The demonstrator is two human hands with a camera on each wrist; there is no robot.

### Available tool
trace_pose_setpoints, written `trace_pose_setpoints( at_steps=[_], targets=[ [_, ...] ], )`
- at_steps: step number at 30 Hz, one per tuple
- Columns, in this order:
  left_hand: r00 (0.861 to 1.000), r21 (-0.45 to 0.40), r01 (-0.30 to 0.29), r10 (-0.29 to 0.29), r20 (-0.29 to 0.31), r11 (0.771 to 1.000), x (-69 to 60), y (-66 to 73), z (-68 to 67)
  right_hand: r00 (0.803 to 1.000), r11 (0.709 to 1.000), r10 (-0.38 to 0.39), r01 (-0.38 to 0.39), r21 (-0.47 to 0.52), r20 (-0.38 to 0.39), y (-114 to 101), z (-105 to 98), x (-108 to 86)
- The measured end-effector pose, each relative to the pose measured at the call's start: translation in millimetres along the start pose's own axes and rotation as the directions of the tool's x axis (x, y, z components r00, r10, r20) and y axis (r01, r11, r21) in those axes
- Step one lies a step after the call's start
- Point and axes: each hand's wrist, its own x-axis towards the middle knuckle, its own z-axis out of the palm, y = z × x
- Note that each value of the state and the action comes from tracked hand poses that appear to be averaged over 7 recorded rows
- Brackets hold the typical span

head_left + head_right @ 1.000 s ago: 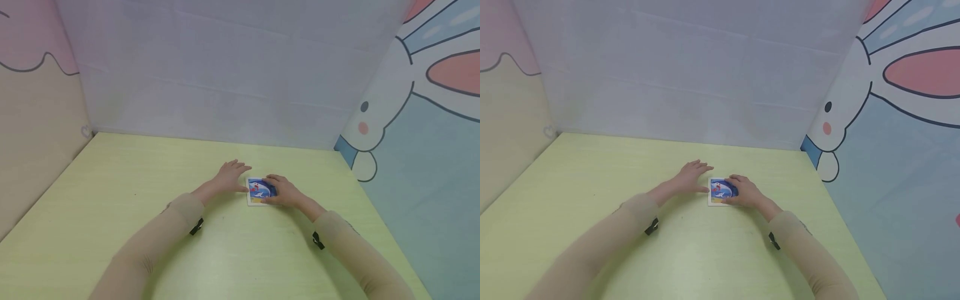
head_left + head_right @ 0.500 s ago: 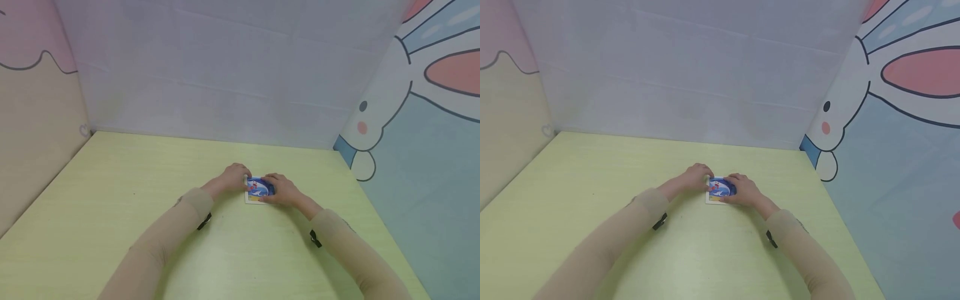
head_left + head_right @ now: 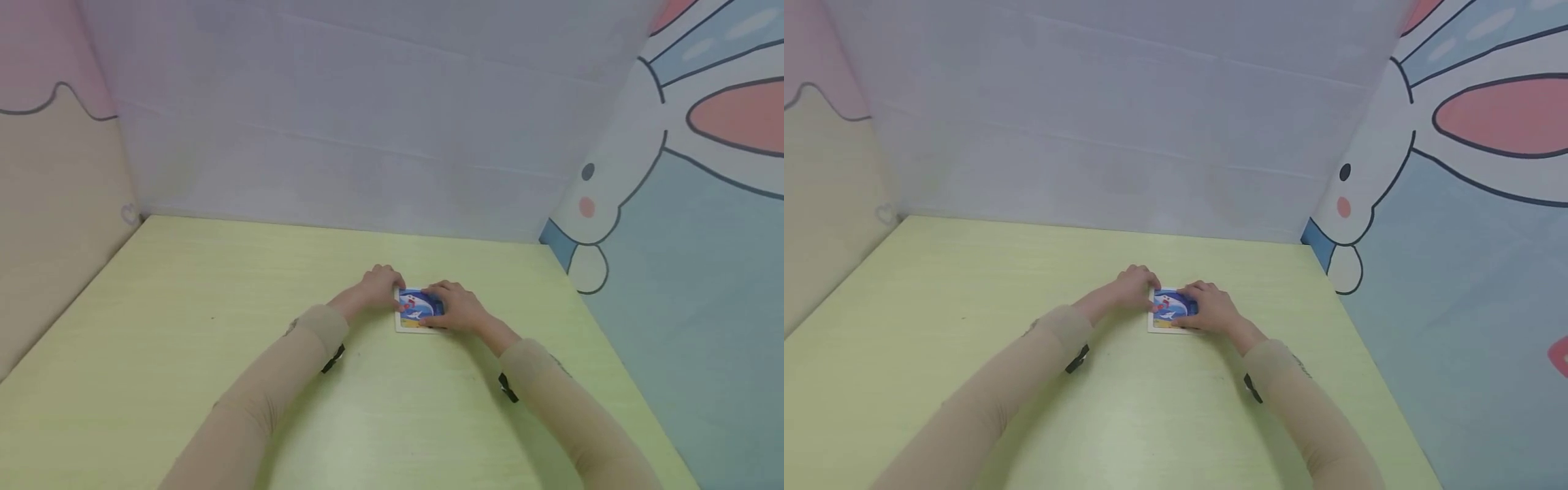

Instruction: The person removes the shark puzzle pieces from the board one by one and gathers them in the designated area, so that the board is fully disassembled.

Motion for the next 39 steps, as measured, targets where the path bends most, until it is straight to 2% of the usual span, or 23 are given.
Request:
trace_pose_setpoints(
  at_steps=[7,17,26,30,34,39],
  targets=[
    [1.000,-0.039,0.004,-0.003,0.030,0.999,3.5,-4.0,-0.4,0.999,0.999,0.028,-0.028,0.020,0.016,-2.8,-2.4,3.3],
    [0.999,-0.093,-0.023,0.025,0.020,0.995,4.5,-8.7,0.1,0.992,0.992,0.117,-0.115,0.043,-0.036,-13.3,-2.2,11.2],
    [1.000,-0.211,-0.021,0.024,0.014,0.977,6.6,-13.5,2.9,0.988,0.988,0.151,-0.149,0.044,-0.042,-21.6,-2.6,9.0],
    [0.999,-0.255,-0.047,0.047,-0.008,0.966,6.5,-13.6,0.8,0.985,0.985,0.165,-0.164,0.047,-0.040,-22.4,-2.3,9.9],
    [0.996,-0.256,-0.082,0.075,-0.039,0.963,6.0,-12.6,-1.3,0.986,0.985,0.165,-0.163,0.053,-0.038,-22.9,-1.3,10.8],
    [0.995,-0.282,-0.088,0.074,-0.060,0.955,3.5,-10.4,-4.6,0.986,0.986,0.163,-0.161,0.040,-0.037,-22.7,-1.0,10.4]
  ],
)
